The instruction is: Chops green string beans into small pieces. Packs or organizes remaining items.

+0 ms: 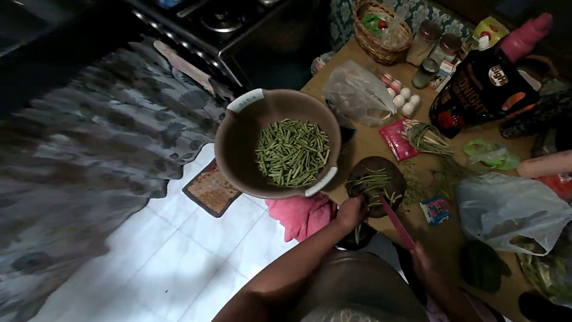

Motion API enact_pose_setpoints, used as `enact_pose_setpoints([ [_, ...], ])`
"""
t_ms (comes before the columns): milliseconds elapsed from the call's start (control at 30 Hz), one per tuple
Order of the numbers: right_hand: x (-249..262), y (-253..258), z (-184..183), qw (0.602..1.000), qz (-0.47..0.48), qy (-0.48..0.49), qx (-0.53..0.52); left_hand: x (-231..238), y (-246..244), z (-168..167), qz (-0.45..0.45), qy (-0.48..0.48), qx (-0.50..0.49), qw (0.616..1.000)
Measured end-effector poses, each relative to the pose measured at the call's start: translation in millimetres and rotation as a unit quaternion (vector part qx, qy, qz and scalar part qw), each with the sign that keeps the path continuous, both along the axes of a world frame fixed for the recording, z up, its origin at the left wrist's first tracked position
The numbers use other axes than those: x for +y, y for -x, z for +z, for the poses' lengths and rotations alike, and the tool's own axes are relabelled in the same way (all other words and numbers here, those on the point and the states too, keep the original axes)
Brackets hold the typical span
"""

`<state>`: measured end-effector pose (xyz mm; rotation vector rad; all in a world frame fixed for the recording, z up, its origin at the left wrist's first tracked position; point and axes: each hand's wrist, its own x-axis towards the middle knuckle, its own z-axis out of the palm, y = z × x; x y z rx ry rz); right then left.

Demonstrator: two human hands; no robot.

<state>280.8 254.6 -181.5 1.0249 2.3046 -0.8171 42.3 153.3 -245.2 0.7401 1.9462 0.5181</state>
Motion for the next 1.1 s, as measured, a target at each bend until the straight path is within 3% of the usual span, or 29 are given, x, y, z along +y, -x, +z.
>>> enact_pose_setpoints([
  [500,-10,9,-24,0.997,0.053,-0.048,-0.01,-4,0,7,0.01,0.045,0.001,0.999],
  [700,-11,6,-31,0.996,0.057,-0.067,0.009,-33,-5,1,0.067,-0.03,-0.029,0.997],
  [1033,-15,4,-10,0.994,0.078,-0.069,-0.025,-28,-7,-4,0.121,-0.031,-0.066,0.99],
  [1100,-16,8,-6,0.991,0.09,-0.058,-0.076,-28,-6,-4,0.119,-0.028,-0.073,0.99],
])
